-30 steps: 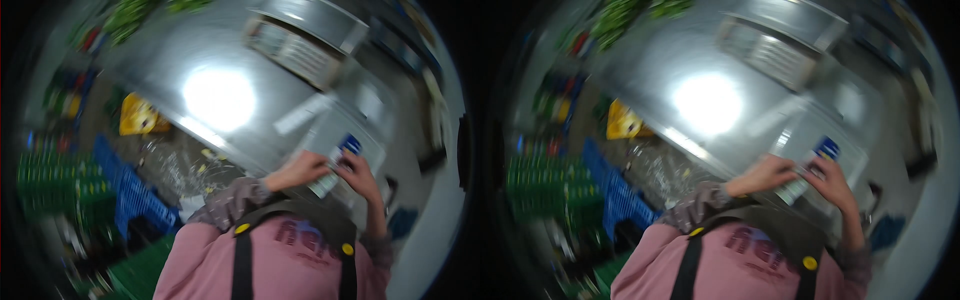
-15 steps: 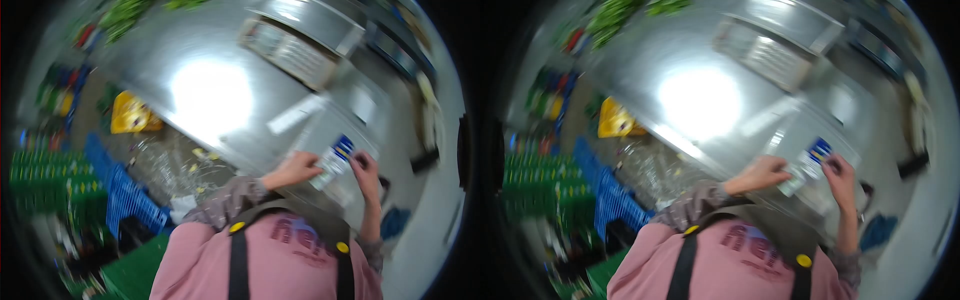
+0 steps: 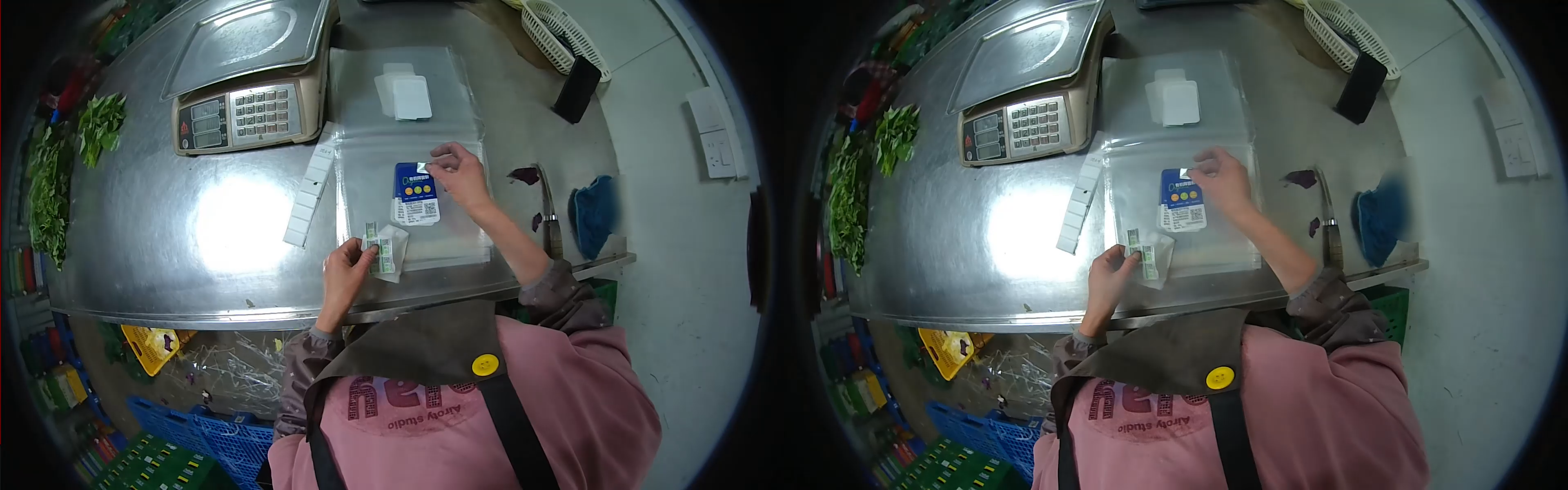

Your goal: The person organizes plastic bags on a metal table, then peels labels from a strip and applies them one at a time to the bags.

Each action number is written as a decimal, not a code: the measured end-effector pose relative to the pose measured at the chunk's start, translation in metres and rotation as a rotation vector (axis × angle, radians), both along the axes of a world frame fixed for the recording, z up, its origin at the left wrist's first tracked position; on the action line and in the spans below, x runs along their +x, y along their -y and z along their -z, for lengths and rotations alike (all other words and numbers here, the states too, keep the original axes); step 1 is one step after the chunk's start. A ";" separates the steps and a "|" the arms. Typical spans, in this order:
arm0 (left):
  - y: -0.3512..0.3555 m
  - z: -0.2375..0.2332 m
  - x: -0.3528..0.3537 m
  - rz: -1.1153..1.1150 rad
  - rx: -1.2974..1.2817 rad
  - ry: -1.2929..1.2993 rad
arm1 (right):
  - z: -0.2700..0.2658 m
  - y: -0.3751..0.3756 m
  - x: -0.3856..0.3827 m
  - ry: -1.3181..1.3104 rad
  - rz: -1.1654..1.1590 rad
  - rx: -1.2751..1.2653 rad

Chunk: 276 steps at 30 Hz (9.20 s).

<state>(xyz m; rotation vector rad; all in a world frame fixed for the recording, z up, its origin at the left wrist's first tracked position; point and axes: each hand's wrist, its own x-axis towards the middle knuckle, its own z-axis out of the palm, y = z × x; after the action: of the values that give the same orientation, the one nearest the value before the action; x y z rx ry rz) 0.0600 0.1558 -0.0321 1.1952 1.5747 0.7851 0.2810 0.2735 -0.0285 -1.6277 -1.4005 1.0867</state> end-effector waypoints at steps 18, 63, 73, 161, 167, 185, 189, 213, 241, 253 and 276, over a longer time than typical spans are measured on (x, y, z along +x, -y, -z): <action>0.001 0.009 0.000 -0.045 0.009 0.026 | -0.028 0.030 0.061 0.662 -0.666 0.180; -0.008 -0.053 0.004 0.172 -0.083 -0.136 | -0.051 0.008 -0.006 -0.156 -0.327 -0.108; -0.005 -0.010 -0.005 0.116 -0.109 -0.161 | 0.015 -0.016 -0.025 0.285 -0.141 0.079; -0.003 -0.053 0.005 0.028 0.104 -0.007 | -0.077 0.061 -0.045 0.234 -0.664 0.365; 0.002 -0.037 0.005 -0.054 -0.105 0.254 | -0.065 0.020 -0.011 -0.046 -0.198 0.098; -0.002 0.004 -0.006 -0.114 -0.094 0.270 | -0.001 0.003 -0.017 0.630 -0.162 0.239; -0.001 0.005 -0.005 -0.121 -0.092 0.269 | -0.039 0.020 0.020 0.532 -0.406 0.080; 0.016 -0.040 -0.048 -0.550 0.050 0.706 | -0.063 0.048 0.077 0.244 -0.451 0.145; -0.036 -0.021 -0.002 -0.304 -0.208 0.844 | -0.079 0.048 0.085 -0.127 -0.269 0.061; -0.080 -0.023 -0.014 -0.004 -0.525 1.356 | -0.071 0.047 0.092 0.058 -0.417 0.215; -0.095 -0.018 0.032 0.038 -0.478 0.875 | -0.047 0.001 -0.006 0.528 -0.504 0.433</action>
<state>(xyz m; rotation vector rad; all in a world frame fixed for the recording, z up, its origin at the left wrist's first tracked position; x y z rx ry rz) 0.0915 0.2513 -0.0138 0.4189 0.9159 0.7082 0.2747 0.2721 0.0182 -1.3150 -2.2975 0.5421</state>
